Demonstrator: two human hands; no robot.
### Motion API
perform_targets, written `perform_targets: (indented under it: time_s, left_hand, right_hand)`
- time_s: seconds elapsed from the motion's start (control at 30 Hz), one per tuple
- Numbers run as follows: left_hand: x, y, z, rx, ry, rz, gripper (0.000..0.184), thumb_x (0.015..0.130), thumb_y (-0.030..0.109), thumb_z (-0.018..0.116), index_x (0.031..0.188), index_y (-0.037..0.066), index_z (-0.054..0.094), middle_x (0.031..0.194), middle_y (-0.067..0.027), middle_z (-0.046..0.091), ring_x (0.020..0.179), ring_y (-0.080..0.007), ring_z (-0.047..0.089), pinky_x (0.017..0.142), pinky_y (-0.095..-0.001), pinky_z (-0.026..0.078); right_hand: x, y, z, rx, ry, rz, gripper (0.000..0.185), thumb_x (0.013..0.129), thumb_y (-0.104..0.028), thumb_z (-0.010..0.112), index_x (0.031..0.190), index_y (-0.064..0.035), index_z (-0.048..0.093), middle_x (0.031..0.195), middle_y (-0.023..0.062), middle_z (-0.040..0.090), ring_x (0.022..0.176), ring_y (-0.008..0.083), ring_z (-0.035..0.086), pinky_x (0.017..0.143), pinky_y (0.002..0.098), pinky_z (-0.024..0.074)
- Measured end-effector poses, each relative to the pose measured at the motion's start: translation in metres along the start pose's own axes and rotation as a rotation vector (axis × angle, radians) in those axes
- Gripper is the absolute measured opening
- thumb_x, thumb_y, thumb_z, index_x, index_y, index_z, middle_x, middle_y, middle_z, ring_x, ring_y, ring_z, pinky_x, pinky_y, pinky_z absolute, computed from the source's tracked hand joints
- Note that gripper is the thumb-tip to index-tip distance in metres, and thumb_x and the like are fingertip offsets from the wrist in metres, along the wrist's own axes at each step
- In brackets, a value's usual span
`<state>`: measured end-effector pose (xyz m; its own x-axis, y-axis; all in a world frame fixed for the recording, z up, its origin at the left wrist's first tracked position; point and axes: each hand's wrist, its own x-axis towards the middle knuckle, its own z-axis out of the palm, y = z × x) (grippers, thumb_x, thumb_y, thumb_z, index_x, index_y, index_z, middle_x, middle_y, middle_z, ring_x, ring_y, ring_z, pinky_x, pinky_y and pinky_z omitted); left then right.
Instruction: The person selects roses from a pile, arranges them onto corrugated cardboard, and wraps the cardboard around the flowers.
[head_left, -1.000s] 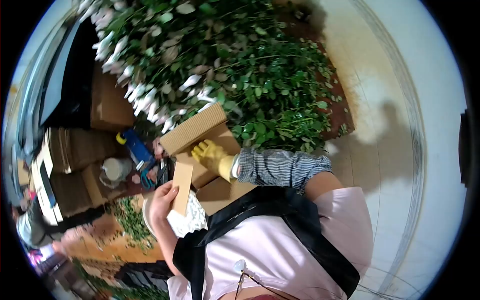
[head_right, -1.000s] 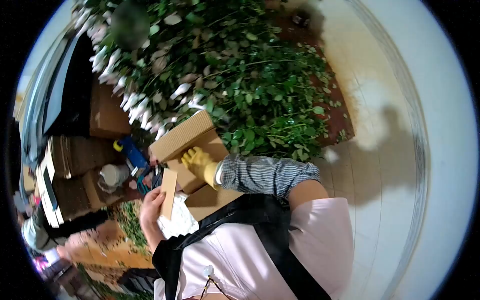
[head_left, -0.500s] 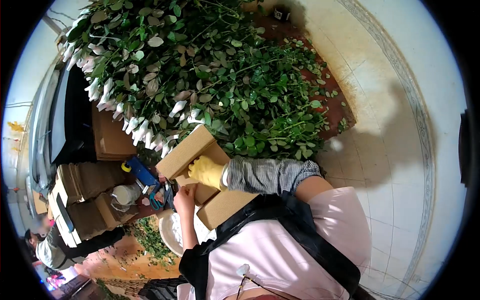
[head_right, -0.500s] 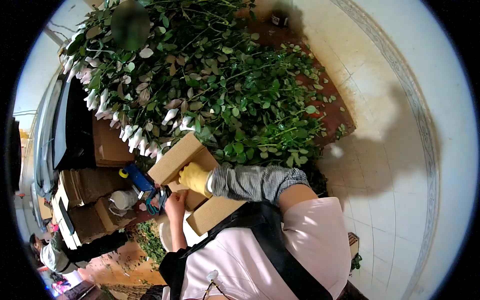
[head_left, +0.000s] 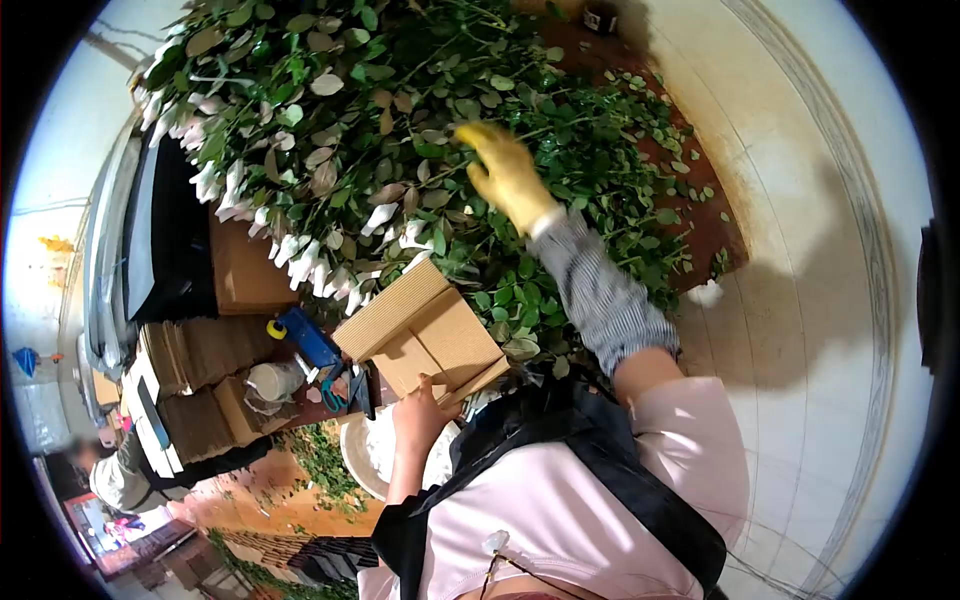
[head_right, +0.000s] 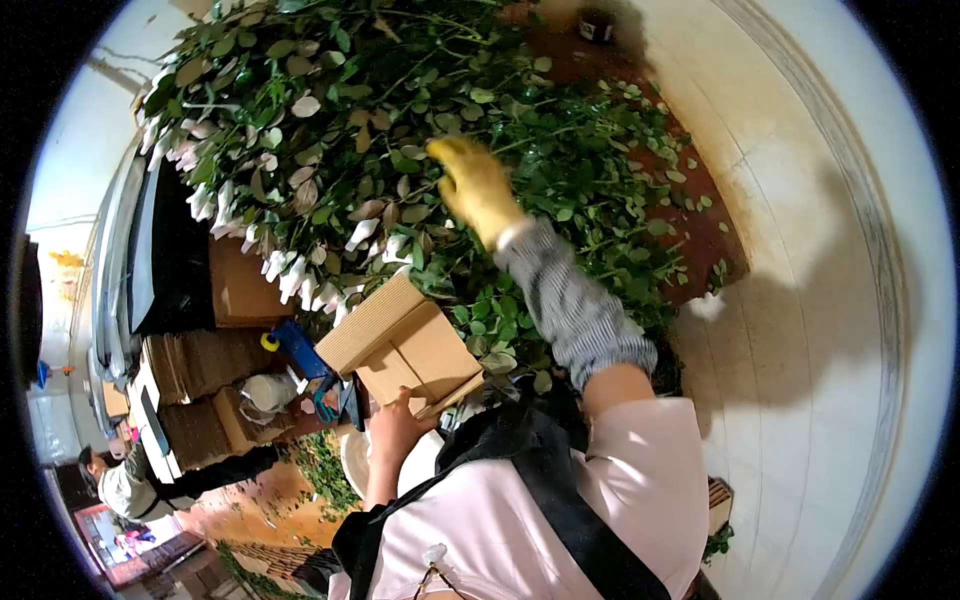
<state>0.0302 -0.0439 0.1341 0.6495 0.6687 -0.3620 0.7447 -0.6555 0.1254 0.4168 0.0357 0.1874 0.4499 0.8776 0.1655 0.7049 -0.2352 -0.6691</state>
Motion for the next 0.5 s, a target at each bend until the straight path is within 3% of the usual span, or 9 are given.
perform_targets:
  time_s: [0.07, 0.17, 0.23, 0.3, 0.33, 0.37, 0.43, 0.5]
  left_hand:
    - [-0.001, 0.002, 0.002, -0.004, 0.023, -0.009, 0.090, 0.070, 0.059, 0.078, 0.127, -0.007, 0.055, 0.067, -0.0135, 0.069, 0.063, -0.0285, 0.071, 0.056, -0.0365, 0.056]
    - [0.000, 0.003, -0.004, -0.035, -0.004, -0.035, 0.087, 0.070, 0.060, 0.078, 0.125, -0.003, 0.057, 0.071, -0.0147, 0.071, 0.067, -0.0299, 0.072, 0.059, -0.0383, 0.057]
    - [0.002, 0.009, -0.016, -0.095, -0.041, -0.060, 0.086, 0.069, 0.064, 0.078, 0.124, 0.000, 0.057, 0.077, -0.0164, 0.072, 0.073, -0.0318, 0.073, 0.064, -0.0403, 0.057]
    - [0.002, 0.001, -0.021, -0.200, -0.049, -0.030, 0.090, 0.070, 0.067, 0.076, 0.127, 0.001, 0.055, 0.088, -0.0194, 0.073, 0.083, -0.0345, 0.072, 0.070, -0.0424, 0.058]
    - [0.002, -0.006, -0.021, -0.259, -0.045, -0.003, 0.094, 0.071, 0.070, 0.074, 0.131, 0.000, 0.053, 0.096, -0.0215, 0.073, 0.090, -0.0363, 0.072, 0.075, -0.0435, 0.057]
    - [0.001, -0.014, -0.025, -0.491, -0.055, -0.020, 0.073, 0.085, 0.057, 0.070, 0.129, 0.000, 0.056, 0.108, -0.0221, 0.071, 0.102, -0.0362, 0.069, 0.086, -0.0430, 0.055]
    - [0.010, -0.069, 0.015, -0.757, -0.118, 0.019, 0.049, 0.098, 0.039, 0.056, 0.125, -0.002, 0.059, 0.119, -0.0205, 0.068, 0.112, -0.0329, 0.065, 0.094, -0.0400, 0.051]
    - [0.013, -0.083, 0.018, -1.192, -0.229, 0.090, 0.041, 0.102, 0.032, 0.048, 0.122, -0.002, 0.062, 0.123, -0.0163, 0.064, 0.111, -0.0273, 0.063, 0.098, -0.0371, 0.048]
  right_hand:
    - [0.025, 0.053, 0.013, -0.625, 0.143, -0.016, 0.043, 0.094, -0.013, 0.057, 0.136, -0.0212, 0.055, 0.150, 0.0073, 0.048, 0.138, 0.0258, 0.045, 0.120, 0.0440, 0.0285]
    - [0.042, 0.089, 0.015, -0.680, -0.012, -0.102, 0.026, 0.094, -0.011, 0.053, 0.113, -0.0196, 0.068, 0.130, 0.0021, 0.065, 0.128, 0.0220, 0.054, 0.116, 0.0379, 0.0312]
    - [0.019, 0.050, -0.015, -0.471, 0.186, -0.286, 0.020, 0.093, -0.007, 0.054, 0.103, -0.0178, 0.068, 0.091, 0.0022, 0.071, 0.099, 0.0218, 0.066, 0.098, 0.0376, 0.0484]
    - [-0.017, 0.015, -0.042, -0.536, 0.233, -0.526, 0.022, 0.087, -0.002, 0.059, 0.099, -0.0168, 0.070, 0.082, 0.0045, 0.070, 0.076, 0.0226, 0.067, 0.074, 0.0359, 0.0547]
    - [-0.044, -0.001, -0.053, -0.497, 0.039, -0.481, 0.021, 0.088, -0.003, 0.059, 0.099, -0.0178, 0.070, 0.077, 0.0047, 0.067, 0.073, 0.0222, 0.065, 0.070, 0.0369, 0.0533]
    - [-0.072, -0.008, -0.056, -0.473, -0.102, -0.482, 0.019, 0.089, -0.006, 0.059, 0.098, -0.0185, 0.070, 0.073, 0.0046, 0.065, 0.070, 0.0222, 0.064, 0.066, 0.0377, 0.0518]
    - [-0.125, -0.015, -0.058, -0.464, -0.356, -0.471, 0.016, 0.091, -0.011, 0.058, 0.093, -0.0189, 0.071, 0.066, 0.0048, 0.062, 0.065, 0.0231, 0.062, 0.062, 0.0388, 0.0496]
    - [-0.171, -0.010, -0.053, -0.535, -0.590, -0.418, 0.017, 0.092, -0.016, 0.057, 0.085, -0.0177, 0.072, 0.062, 0.0061, 0.060, 0.063, 0.0251, 0.061, 0.062, 0.0389, 0.0492]
